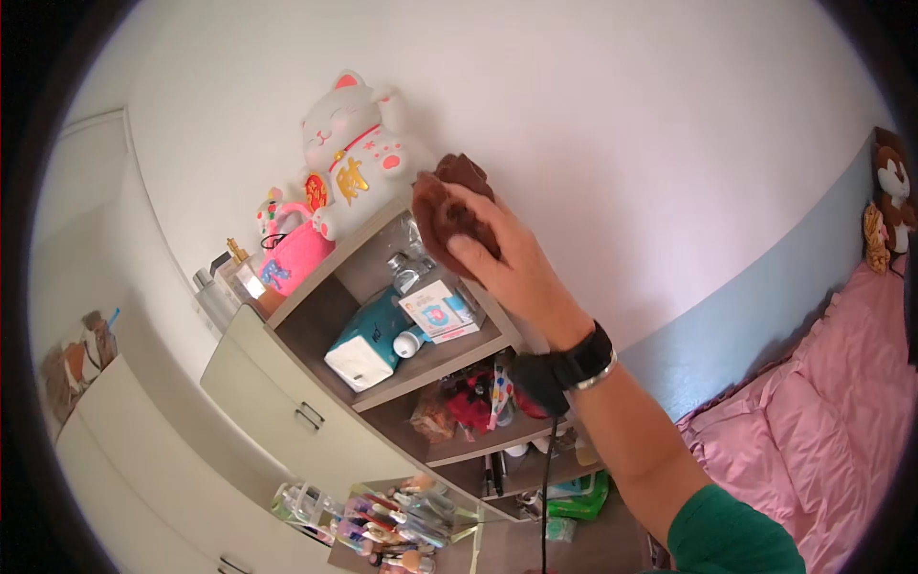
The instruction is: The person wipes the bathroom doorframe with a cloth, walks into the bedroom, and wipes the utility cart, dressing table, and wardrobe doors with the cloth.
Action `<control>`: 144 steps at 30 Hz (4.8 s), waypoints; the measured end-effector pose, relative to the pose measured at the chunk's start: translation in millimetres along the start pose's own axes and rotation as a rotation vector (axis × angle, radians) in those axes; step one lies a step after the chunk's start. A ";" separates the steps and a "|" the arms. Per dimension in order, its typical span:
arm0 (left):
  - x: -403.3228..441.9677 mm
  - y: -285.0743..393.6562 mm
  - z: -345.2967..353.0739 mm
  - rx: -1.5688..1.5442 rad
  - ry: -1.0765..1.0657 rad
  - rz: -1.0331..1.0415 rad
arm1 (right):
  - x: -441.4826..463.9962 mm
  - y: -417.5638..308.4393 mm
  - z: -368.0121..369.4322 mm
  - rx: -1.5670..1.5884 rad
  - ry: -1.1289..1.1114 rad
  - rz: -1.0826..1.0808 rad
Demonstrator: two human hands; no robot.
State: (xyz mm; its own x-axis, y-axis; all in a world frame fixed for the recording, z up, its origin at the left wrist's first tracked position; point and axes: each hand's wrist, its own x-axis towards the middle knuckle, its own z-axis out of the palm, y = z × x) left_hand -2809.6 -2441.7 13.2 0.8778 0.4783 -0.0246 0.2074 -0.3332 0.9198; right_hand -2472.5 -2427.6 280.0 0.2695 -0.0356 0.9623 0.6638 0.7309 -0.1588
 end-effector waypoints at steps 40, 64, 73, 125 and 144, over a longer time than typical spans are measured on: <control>-18.4 -219.2 13.3 -0.232 -0.105 -0.097 | -148.9 -27.5 -21.4 -0.305 0.039 0.642; -97.4 -210.4 -56.9 0.019 0.144 0.024 | -408.4 -151.7 28.4 -0.257 -0.744 1.013; -138.4 -181.8 -65.5 -1.235 -0.032 -0.232 | -432.0 -189.8 143.8 0.043 -0.829 1.587; -653.8 -230.9 -102.2 -1.378 1.285 -0.294 | -632.4 -509.0 341.6 0.405 -1.600 1.497; -571.3 -264.0 -236.5 -0.143 0.267 -0.124 | -619.0 -495.5 458.0 0.857 -0.447 1.991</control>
State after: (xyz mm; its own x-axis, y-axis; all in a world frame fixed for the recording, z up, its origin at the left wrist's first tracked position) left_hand -3467.9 -2434.8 -123.0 0.7015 0.7106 -0.0540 0.2267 -0.1507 0.9622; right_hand -3287.7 -2455.5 -135.9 -0.2031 0.9377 -0.2819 -0.5960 -0.3468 -0.7242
